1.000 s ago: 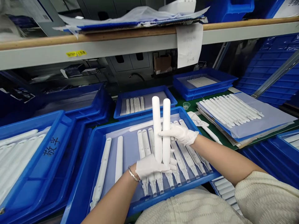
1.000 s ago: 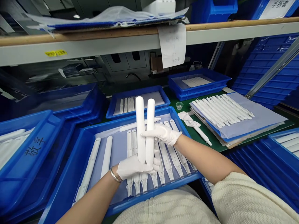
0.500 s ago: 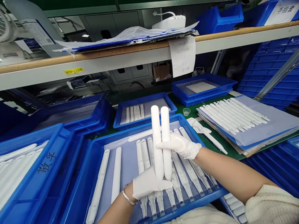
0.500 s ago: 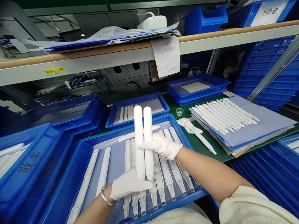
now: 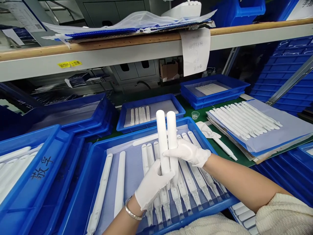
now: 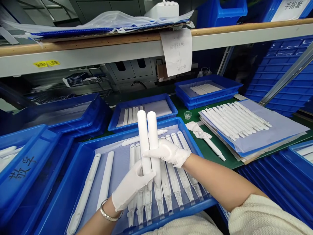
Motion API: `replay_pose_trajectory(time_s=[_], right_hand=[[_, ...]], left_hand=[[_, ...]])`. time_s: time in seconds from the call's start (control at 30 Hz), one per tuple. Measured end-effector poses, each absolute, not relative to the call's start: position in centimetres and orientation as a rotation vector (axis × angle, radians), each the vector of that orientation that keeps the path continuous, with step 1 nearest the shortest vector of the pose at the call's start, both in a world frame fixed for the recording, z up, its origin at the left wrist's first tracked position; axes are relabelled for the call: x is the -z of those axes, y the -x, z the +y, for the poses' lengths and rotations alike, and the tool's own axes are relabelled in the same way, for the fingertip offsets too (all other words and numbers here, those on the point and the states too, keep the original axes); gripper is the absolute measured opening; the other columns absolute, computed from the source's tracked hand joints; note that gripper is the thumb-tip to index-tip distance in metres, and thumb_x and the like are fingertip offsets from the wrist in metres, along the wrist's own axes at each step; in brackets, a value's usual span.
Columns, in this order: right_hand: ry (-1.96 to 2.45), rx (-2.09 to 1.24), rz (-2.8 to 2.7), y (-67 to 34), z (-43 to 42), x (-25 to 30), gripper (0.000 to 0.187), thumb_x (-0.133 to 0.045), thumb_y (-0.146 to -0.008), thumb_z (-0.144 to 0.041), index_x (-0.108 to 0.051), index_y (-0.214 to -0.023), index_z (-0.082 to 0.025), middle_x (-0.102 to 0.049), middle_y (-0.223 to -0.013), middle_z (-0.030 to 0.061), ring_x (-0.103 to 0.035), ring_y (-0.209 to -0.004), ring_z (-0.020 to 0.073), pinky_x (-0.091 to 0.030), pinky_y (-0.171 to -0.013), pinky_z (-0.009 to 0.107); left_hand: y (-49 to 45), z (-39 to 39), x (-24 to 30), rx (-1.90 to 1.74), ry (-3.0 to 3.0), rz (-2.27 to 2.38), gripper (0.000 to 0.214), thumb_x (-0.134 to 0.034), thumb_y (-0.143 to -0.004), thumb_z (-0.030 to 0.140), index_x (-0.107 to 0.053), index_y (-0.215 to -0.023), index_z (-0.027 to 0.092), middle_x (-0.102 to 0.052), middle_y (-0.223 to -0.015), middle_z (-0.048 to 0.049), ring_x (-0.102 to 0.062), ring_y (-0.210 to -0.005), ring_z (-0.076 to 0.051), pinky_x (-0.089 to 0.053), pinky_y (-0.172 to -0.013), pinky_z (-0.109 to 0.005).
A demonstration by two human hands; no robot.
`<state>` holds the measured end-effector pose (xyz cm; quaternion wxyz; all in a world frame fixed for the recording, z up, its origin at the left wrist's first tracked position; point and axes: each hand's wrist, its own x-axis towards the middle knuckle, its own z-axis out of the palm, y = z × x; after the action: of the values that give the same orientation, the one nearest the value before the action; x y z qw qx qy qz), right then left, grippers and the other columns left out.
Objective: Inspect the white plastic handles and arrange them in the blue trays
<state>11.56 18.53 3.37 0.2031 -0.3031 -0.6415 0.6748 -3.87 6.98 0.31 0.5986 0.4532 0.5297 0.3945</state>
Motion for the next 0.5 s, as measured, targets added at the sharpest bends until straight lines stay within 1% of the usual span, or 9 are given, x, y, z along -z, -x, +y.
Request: replay_pose_trajectory(time_s=[0.13,0.27,0.37,0.4,0.43,0.47,0.5], right_hand=[[0.779,-1.894,-1.83,-11.7,18.6,-3.3,0.028,-0.074,-0.086,-0.037,-0.075,-0.101,-0.014,-0.075,-0.106,0.0107,-0.068,-0.109,0.0288,-0.052,-0.1,0.048],[0.756,-1.896,-1.823,-11.6,18.4,-3.3,0.028,-0.073,-0.087,-0.037,-0.074,-0.101,-0.013,-0.075,-0.103,0.0105,-0.068,-0.106,0.0272,-0.052,-0.098,0.045],[0.755,-1.908,-1.762,-11.3,18.3,-3.1,0.029,-0.073,-0.087,-0.038,-0.073,-0.103,-0.013,-0.074,-0.105,0.0098,-0.067,-0.105,0.0244,-0.052,-0.095,0.04],[0.752,-1.912,-1.735,-11.3,18.3,-3.0,0.029,-0.073,-0.087,-0.039,-0.072,-0.101,-0.013,-0.073,-0.102,0.0088,-0.067,-0.1,0.0219,-0.053,-0.09,0.036],[0.758,-1.911,-1.707,-11.2,18.4,-2.9,0.028,-0.072,-0.088,-0.04,-0.071,-0.099,-0.014,-0.072,-0.097,0.007,-0.067,-0.09,0.0184,-0.054,-0.081,0.031],[0.777,-1.905,-1.672,-11.2,18.6,-2.8,0.029,-0.071,-0.088,-0.041,-0.07,-0.097,-0.014,-0.07,-0.089,0.0046,-0.064,-0.078,0.0145,-0.052,-0.069,0.027],[0.801,-1.9,-1.634,-11.1,18.8,-2.6,0.029,-0.071,-0.088,-0.042,-0.069,-0.097,-0.015,-0.066,-0.081,0.0021,-0.058,-0.066,0.011,-0.046,-0.058,0.023]], left_hand=[[3.6,7.0,-0.7,-0.892,-1.061,1.254,0.039,-0.069,-0.087,0.042,-0.052,-0.111,0.016,-0.066,-0.067,0.0003,-0.052,-0.052,-0.012,-0.039,-0.053,-0.025],[3.4,6.9,-0.5,-0.948,-1.028,1.361,0.043,-0.07,-0.085,0.039,-0.052,-0.116,0.016,-0.061,-0.065,0.0032,-0.051,-0.052,-0.013,-0.039,-0.053,-0.027],[3.6,7.0,0.1,-1.01,-1.015,1.377,0.036,-0.07,-0.085,0.039,-0.054,-0.109,0.016,-0.058,-0.066,0.0041,-0.049,-0.054,-0.013,-0.04,-0.054,-0.027],[3.8,7.0,0.3,-1.027,-1.007,1.358,0.035,-0.07,-0.086,0.04,-0.055,-0.107,0.016,-0.058,-0.068,0.0036,-0.049,-0.054,-0.012,-0.041,-0.055,-0.027],[4.0,7.1,0.4,-1.053,-0.999,1.328,0.036,-0.07,-0.086,0.041,-0.056,-0.108,0.016,-0.06,-0.072,0.0025,-0.05,-0.055,-0.012,-0.043,-0.057,-0.027],[4.1,7.2,0.6,-1.089,-0.987,1.294,0.038,-0.07,-0.086,0.042,-0.056,-0.11,0.016,-0.062,-0.077,0.001,-0.052,-0.058,-0.013,-0.046,-0.06,-0.028],[4.3,7.3,0.7,-1.132,-0.97,1.263,0.041,-0.072,-0.085,0.043,-0.056,-0.113,0.017,-0.064,-0.083,-0.0005,-0.055,-0.063,-0.013,-0.049,-0.063,-0.028]])
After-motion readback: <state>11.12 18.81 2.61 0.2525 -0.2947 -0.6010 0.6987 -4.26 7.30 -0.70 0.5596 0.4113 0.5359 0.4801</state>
